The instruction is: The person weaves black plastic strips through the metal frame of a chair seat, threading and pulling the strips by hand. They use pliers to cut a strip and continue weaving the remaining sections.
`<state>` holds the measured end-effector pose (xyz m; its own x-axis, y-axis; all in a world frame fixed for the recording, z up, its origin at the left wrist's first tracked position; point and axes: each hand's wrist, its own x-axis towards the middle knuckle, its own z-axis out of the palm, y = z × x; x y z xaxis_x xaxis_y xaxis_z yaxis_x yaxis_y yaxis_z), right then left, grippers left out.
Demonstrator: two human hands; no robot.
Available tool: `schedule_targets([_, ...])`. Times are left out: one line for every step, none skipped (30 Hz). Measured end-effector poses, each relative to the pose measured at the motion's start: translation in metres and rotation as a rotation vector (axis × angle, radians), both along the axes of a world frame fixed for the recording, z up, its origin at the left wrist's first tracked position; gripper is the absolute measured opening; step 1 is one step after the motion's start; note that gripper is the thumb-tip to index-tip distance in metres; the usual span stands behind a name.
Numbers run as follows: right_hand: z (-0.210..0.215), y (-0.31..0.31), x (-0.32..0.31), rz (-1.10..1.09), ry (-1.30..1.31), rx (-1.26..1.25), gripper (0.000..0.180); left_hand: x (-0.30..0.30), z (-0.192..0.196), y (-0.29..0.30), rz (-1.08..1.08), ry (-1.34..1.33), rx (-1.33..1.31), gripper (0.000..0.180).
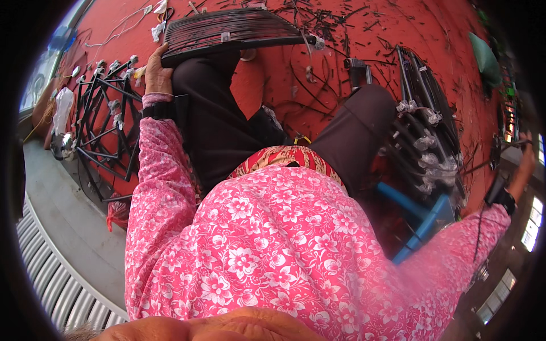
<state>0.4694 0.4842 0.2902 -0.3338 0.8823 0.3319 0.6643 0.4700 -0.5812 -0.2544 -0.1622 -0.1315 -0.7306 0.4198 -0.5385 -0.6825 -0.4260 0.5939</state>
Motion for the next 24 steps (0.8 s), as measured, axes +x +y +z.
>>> schedule_targets([-0.038,-0.019,-0.039,0.018,-0.337,0.169,0.040,-0.003,-0.006,-0.002,0.030,0.008,-0.015,0.020])
schedule_targets([-0.080,-0.036,-0.090,0.260,-0.497,0.337,0.038,-0.008,-0.011,-0.003,0.016,0.021,0.013,0.020])
schedule_targets([-0.118,-0.067,-0.130,0.407,-0.479,0.327,0.034,-0.012,-0.016,-0.003,0.003,0.018,0.021,0.020])
schedule_targets([-0.156,-0.099,-0.173,0.513,-0.419,0.243,0.031,-0.016,-0.019,-0.003,-0.026,0.019,0.038,0.019])
schedule_targets([-0.198,-0.133,-0.218,0.613,-0.309,0.088,0.029,-0.018,-0.021,-0.004,0.000,0.013,0.017,0.019])
schedule_targets([-0.221,-0.164,-0.256,0.701,-0.333,0.008,0.029,-0.020,-0.022,-0.005,0.011,0.011,0.000,0.019])
schedule_targets([-0.256,-0.197,-0.296,0.557,-0.112,-0.283,0.036,-0.021,-0.022,-0.006,-0.005,0.015,0.013,0.019])
schedule_targets([-0.274,-0.221,-0.331,0.437,-0.257,-0.418,0.038,-0.021,-0.021,-0.007,0.003,0.006,0.016,0.019])
schedule_targets([-0.299,-0.250,-0.359,0.548,-0.109,-0.409,0.045,-0.020,-0.019,-0.007,-0.015,-0.002,0.043,0.018])
schedule_targets([-0.317,-0.270,-0.385,0.548,-0.217,-0.514,0.044,-0.018,-0.017,-0.008,-0.018,-0.032,0.052,0.018])
schedule_targets([-0.333,-0.288,-0.403,0.564,-0.120,-0.701,0.044,-0.015,-0.014,-0.007,-0.021,-0.002,0.064,0.018])
schedule_targets([-0.351,-0.306,-0.417,0.552,-0.046,-0.882,0.044,-0.011,-0.011,-0.007,-0.010,-0.002,0.049,0.017])
schedule_targets([-0.367,-0.320,-0.430,0.536,-0.092,-0.805,0.042,-0.007,-0.008,-0.007,0.001,-0.003,0.034,0.017])
schedule_targets([-0.381,-0.329,-0.444,0.522,-0.133,-0.726,0.040,-0.004,-0.003,-0.005,0.003,0.013,0.031,0.017])
schedule_targets([-0.394,-0.336,-0.455,0.532,-0.105,-0.578,0.039,0.000,-0.001,-0.004,0.003,0.026,0.026,0.017])
schedule_targets([-0.404,-0.341,-0.465,0.521,-0.091,-0.436,0.040,0.002,0.002,-0.003,-0.002,0.036,0.049,0.016])
schedule_targets([-0.411,-0.343,-0.474,0.508,-0.075,-0.316,0.041,0.005,0.004,-0.001,-0.001,0.058,0.025,0.019])
schedule_targets([-0.416,-0.343,-0.484,0.573,-0.088,-0.213,0.043,0.005,0.005,0.000,0.018,0.050,-0.004,0.019])
schedule_targets([-0.417,-0.341,-0.492,0.633,-0.107,-0.132,0.046,0.006,0.008,0.002,0.021,0.037,0.001,0.019])
schedule_targets([-0.417,-0.337,-0.499,0.692,-0.124,-0.047,0.050,0.006,0.008,0.004,0.024,0.026,0.008,0.019])
schedule_targets([-0.419,-0.337,-0.510,0.685,-0.218,-0.060,0.056,0.006,0.009,0.004,0.007,0.029,0.043,0.020])
schedule_targets([-0.419,-0.337,-0.515,0.748,-0.194,-0.094,0.054,0.008,0.009,0.005,0.019,0.030,0.040,0.020])
schedule_targets([-0.420,-0.337,-0.521,0.790,-0.209,-0.156,0.053,0.008,0.009,0.005,0.017,0.026,0.045,0.020])
schedule_targets([-0.422,-0.339,-0.523,0.852,-0.213,-0.214,0.052,0.009,0.010,0.005,0.022,0.025,0.043,0.020])
